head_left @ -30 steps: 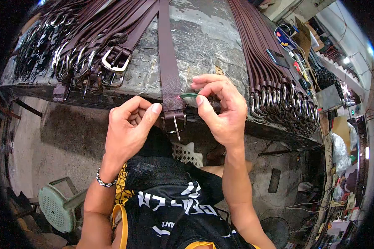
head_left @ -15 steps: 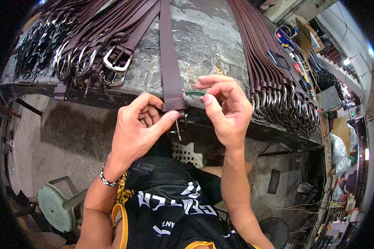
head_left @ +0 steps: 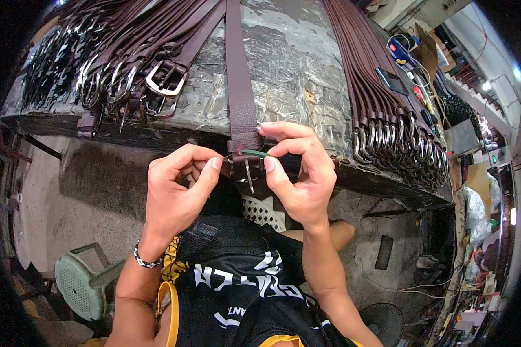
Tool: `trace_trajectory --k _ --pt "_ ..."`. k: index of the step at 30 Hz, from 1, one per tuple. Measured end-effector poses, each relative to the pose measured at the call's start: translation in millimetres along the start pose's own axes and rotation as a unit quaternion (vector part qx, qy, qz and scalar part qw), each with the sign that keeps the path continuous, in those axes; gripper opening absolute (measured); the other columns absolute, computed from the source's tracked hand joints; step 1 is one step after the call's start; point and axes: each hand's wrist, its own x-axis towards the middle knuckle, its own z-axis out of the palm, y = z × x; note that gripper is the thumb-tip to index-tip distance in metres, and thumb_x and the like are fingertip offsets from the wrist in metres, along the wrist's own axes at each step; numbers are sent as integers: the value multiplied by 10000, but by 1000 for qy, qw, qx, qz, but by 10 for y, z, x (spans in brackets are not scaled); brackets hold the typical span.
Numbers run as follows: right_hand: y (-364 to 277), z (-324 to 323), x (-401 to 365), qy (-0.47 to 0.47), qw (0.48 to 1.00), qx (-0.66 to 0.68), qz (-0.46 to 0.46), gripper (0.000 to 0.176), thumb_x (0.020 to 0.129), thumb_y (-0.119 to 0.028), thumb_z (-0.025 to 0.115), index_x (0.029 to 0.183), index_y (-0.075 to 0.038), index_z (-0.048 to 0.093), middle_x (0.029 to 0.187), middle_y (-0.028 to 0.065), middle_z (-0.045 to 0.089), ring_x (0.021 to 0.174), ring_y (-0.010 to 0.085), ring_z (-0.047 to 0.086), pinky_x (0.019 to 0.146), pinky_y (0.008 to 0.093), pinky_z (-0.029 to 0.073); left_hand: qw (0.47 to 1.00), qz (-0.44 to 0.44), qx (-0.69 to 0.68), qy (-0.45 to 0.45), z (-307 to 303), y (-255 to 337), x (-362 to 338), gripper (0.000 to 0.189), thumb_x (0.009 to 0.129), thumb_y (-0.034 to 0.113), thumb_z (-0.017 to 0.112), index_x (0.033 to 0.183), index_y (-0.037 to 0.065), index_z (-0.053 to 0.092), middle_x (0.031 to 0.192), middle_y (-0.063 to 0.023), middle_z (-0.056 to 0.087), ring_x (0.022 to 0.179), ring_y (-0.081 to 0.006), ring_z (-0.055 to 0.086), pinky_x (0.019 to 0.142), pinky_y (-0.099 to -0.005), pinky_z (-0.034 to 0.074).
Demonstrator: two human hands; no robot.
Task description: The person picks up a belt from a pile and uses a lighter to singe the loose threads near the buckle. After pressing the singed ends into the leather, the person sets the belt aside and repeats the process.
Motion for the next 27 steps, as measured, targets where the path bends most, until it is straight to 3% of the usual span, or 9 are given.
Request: trace_trajectory --k 3,6,11,14,17,20,27 --pt "-21 9 1 -15 999 -28 -13 166 800 27 757 937 -14 671 1193 174 722 1039 289 706 943 384 536 1000 10 5 17 9 28 -15 66 952 44 728 914 -8 737 690 53 639 594 1 514 538 -192 394" --pt "-33 15 10 -21 998 -54 -22 169 797 20 766 934 -22 677 1194 165 722 1031 291 703 931 386 528 999 30 34 -14 -54 -10 -22 86 987 61 703 963 -20 719 759 5 681 640 -40 623 543 -200 483" --pt "-56 18 29 -27 997 -72 -26 175 790 13 776 929 -31 679 1193 147 724 1026 286 702 918 381 517 999 42 28 -13 -64 6 -30 70 979 43 703 960 -22 719 750 -1 677 630 -41 620 541 -198 476" --pt "-92 0 55 -49 994 -89 -33 170 787 67 744 933 21 670 1190 207 715 1053 289 708 942 386 554 999 41 23 -14 -63 16 -27 66 978 39 703 958 -21 719 740 -1 674 620 -41 616 539 -196 469" --pt "-96 7 67 -50 994 -93 -38 174 784 71 745 933 22 669 1190 206 714 1050 289 709 941 388 558 998 49 23 -15 -64 17 -24 64 977 39 702 957 -19 720 729 1 673 609 -40 611 536 -194 461" --pt "-64 32 51 -33 995 -92 -36 185 776 15 778 923 -39 679 1186 139 725 1026 284 698 902 380 514 999 45 20 -14 -65 17 -29 66 979 41 702 955 -16 722 721 3 673 601 -39 607 533 -195 455" --pt "-83 34 56 -39 992 -110 -40 190 770 11 783 918 -42 677 1181 133 725 1016 287 692 887 382 516 999 44 24 -12 -65 15 -30 74 980 52 705 960 -16 726 722 -2 681 595 -39 610 530 -196 458"
